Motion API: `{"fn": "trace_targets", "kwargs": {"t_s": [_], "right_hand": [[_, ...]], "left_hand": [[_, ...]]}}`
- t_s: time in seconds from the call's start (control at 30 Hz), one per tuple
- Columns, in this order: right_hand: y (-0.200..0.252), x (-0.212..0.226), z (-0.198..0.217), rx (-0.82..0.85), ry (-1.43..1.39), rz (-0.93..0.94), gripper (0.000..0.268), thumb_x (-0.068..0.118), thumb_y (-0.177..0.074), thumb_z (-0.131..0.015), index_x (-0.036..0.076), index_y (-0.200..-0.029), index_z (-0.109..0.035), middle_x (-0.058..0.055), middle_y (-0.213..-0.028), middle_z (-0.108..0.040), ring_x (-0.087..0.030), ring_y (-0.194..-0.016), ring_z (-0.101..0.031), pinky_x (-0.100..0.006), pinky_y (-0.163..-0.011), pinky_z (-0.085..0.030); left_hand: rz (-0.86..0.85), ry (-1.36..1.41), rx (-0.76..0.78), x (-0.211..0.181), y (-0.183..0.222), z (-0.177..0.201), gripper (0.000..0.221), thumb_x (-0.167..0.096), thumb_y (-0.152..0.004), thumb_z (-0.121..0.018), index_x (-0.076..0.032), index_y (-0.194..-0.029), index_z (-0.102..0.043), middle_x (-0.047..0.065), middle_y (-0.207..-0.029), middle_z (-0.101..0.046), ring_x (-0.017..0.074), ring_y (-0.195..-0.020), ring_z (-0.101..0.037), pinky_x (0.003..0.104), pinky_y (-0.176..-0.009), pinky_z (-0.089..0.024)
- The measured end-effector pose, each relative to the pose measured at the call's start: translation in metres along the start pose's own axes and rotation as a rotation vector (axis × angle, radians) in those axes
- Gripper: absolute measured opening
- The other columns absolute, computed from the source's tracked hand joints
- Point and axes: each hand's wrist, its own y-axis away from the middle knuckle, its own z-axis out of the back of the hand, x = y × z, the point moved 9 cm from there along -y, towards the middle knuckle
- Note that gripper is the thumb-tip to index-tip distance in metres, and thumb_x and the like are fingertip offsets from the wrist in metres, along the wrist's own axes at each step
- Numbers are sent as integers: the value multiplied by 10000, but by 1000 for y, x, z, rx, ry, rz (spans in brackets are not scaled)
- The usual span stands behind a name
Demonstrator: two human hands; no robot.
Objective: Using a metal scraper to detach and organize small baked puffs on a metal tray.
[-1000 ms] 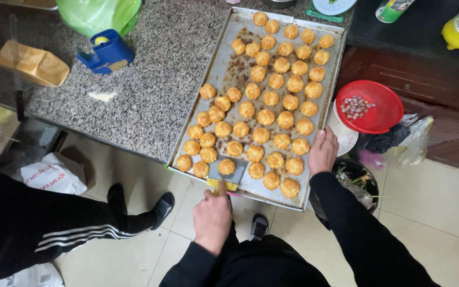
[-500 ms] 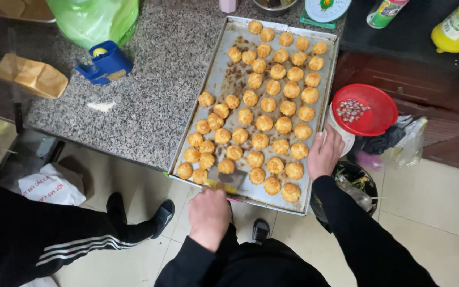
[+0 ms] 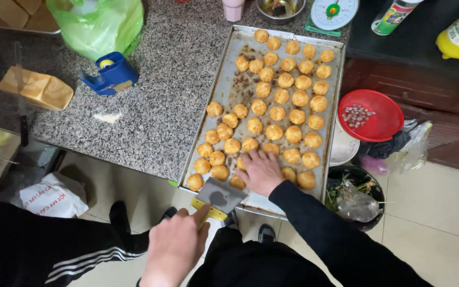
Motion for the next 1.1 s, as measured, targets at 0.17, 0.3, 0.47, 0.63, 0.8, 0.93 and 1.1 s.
{"fn": "trace_targets", "kwargs": {"t_s": [0.17, 0.3, 0.47, 0.63, 0.8, 0.93, 1.1], "right_hand": [[23, 20, 23, 68, -202, -67, 623, 616, -1153, -378, 173, -1500, -646, -127, -1608, -634, -363, -1509, -569, -657, -1328, -318], [45, -17, 65, -312, -367, -160, 389, 402, -1130, -556, 162, -1327, -790, -65, -1366, -812, -294, -1290, -719, -623, -1256, -402], [92, -99, 69, -765, -294, -211, 342, 321, -1127, -662, 62, -1320, -775, -140, -1274, -810, -358, -1189, -739, -560, -1091, -487], [121, -182, 46, -947, -149, -415, 415, 262, -1079, -653, 38, -1419, -732, -234, -1297, -736, -468, -1225, -648, -576, -1074, -459], [111, -254, -14, -901, -158, -525, 566, 282, -1129, -605, -91, -1555, -613, -328, -1408, -692, -533, -1310, -589, -645, -1110, -418], [99, -273, -49, -755, -316, -600, 588, 325, -1155, -539, -59, -1599, -579, -363, -1412, -666, -580, -1330, -570, -651, -1186, -351], [104, -268, -51, -886, -388, -495, 520, 273, -1222, -426, -68, -1580, -587, -348, -1367, -669, -550, -1300, -595, -604, -1149, -404]], "left_hand": [[46, 82, -100, 30, -21, 23, 516, -577, -1085, -559, -579, -1601, -541, 56, -1134, -750, 476, -935, -807, 620, -825, -656], [-56, 102, -188, 12, -42, 40, 506, -483, -1122, -517, -453, -1628, -508, 79, -1154, -749, 426, -835, -838, 612, -738, -713], [-117, 71, -32, -49, -60, 23, 553, -308, -1120, -526, -276, -1664, -434, 149, -1230, -714, 446, -918, -828, 597, -760, -666], [-124, -28, 103, -92, -69, 6, 374, -134, -1086, -521, -181, -1449, -597, 107, -1136, -822, 394, -1066, -808, 542, -831, -654], [-86, -126, -36, -105, -89, -17, 381, -237, -1131, -568, -140, -1499, -560, 112, -1070, -811, 324, -927, -837, 458, -702, -673], [-35, -111, -37, -108, -95, -19, 355, -189, -1079, -580, -207, -1429, -636, 120, -1122, -813, 327, -974, -841, 465, -748, -676], [16, -25, 170, -110, -74, 9, 362, -161, -1182, -460, -112, -1335, -784, 142, -1272, -810, 344, -1164, -795, 497, -951, -670]]}}
